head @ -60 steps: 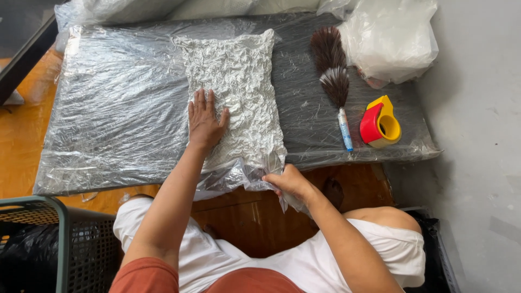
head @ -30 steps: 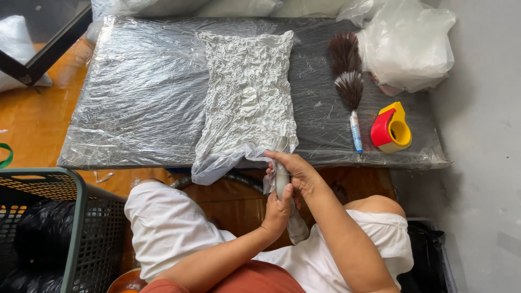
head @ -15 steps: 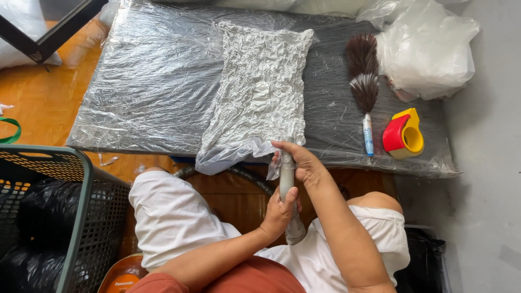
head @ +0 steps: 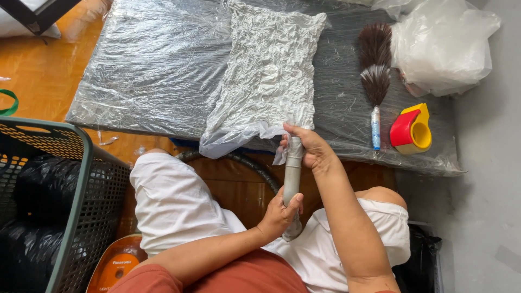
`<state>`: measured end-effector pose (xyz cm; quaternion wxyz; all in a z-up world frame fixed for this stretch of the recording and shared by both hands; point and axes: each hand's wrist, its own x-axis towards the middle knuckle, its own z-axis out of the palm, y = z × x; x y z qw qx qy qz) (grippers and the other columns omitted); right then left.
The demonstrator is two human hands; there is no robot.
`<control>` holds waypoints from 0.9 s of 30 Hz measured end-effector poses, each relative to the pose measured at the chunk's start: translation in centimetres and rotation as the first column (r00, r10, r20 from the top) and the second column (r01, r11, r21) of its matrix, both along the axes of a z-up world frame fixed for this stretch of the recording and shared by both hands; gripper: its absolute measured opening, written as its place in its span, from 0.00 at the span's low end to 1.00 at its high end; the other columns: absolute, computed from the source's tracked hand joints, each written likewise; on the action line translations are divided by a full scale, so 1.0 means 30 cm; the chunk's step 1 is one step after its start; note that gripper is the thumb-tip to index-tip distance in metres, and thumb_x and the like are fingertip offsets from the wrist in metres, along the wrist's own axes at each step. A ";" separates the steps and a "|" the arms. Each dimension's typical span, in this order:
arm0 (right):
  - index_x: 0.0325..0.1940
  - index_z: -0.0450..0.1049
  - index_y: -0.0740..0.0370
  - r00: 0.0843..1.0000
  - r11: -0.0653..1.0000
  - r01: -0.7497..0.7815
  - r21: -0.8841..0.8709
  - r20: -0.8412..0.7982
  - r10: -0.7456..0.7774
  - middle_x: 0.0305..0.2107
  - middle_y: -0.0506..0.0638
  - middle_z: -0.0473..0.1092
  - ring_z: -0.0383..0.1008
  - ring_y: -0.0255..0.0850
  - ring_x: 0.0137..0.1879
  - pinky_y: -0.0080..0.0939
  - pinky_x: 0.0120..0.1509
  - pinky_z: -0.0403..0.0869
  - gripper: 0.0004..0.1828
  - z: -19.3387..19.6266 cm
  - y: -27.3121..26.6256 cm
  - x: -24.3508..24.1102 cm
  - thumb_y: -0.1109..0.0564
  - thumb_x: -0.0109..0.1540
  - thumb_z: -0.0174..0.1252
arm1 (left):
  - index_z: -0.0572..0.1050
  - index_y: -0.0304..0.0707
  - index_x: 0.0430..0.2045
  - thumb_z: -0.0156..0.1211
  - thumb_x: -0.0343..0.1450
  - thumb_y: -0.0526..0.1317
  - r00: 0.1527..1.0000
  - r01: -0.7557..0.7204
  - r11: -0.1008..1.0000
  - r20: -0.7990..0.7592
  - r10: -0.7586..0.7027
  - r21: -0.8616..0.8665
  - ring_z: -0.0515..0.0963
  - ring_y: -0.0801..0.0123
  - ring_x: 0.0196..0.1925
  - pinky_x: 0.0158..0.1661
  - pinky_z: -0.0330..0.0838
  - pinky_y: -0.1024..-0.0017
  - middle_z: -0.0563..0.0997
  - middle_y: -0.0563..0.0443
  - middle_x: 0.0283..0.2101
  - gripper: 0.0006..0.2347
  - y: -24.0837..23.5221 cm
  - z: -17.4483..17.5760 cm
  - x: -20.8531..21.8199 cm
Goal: Compressing a textured pillow with a vacuum hose, rolling it, and packing it into a plastic bag.
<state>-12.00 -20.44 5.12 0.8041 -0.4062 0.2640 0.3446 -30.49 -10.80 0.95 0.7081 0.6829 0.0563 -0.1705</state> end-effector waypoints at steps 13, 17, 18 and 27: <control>0.35 0.71 0.55 0.979 0.976 0.042 -0.216 0.205 0.003 0.16 0.38 0.58 0.53 0.25 0.17 0.25 0.20 0.54 0.15 0.022 -0.054 -0.020 0.47 0.59 0.68 | 0.77 0.47 0.25 0.40 0.77 0.59 0.964 -0.182 0.971 0.168 0.207 -0.154 0.79 0.69 0.27 0.36 0.75 0.73 0.83 0.52 0.24 0.22 0.177 -0.105 -0.006; 0.37 0.70 0.57 0.920 0.918 -0.056 -0.394 0.337 0.200 0.19 0.37 0.56 0.54 0.25 0.20 0.26 0.24 0.56 0.10 -0.072 -0.100 -0.018 0.61 0.54 0.63 | 0.71 0.42 0.25 0.36 0.79 0.60 0.836 -0.420 0.783 0.141 0.531 -0.459 0.81 0.66 0.28 0.36 0.79 0.69 0.79 0.49 0.23 0.24 0.288 -0.053 0.021; 0.35 0.68 0.58 0.867 0.868 -0.056 -0.494 0.407 0.287 0.21 0.36 0.55 0.54 0.25 0.22 0.26 0.25 0.55 0.13 -0.120 -0.120 -0.010 0.69 0.49 0.59 | 0.68 0.40 0.27 0.37 0.80 0.57 0.751 -0.471 0.644 0.110 0.652 -0.603 0.81 0.61 0.27 0.36 0.81 0.62 0.76 0.46 0.23 0.21 0.314 -0.036 0.029; 0.40 0.79 0.73 0.691 0.060 0.096 -0.994 0.110 0.714 0.28 0.66 0.75 0.79 0.62 0.40 0.62 0.44 0.73 0.31 -0.297 -0.228 0.077 0.39 0.63 0.50 | 0.66 0.45 0.24 0.41 0.76 0.62 0.374 -0.642 0.053 -0.252 0.893 -0.765 0.75 0.68 0.30 0.37 0.77 0.65 0.70 0.55 0.24 0.22 0.699 0.185 0.192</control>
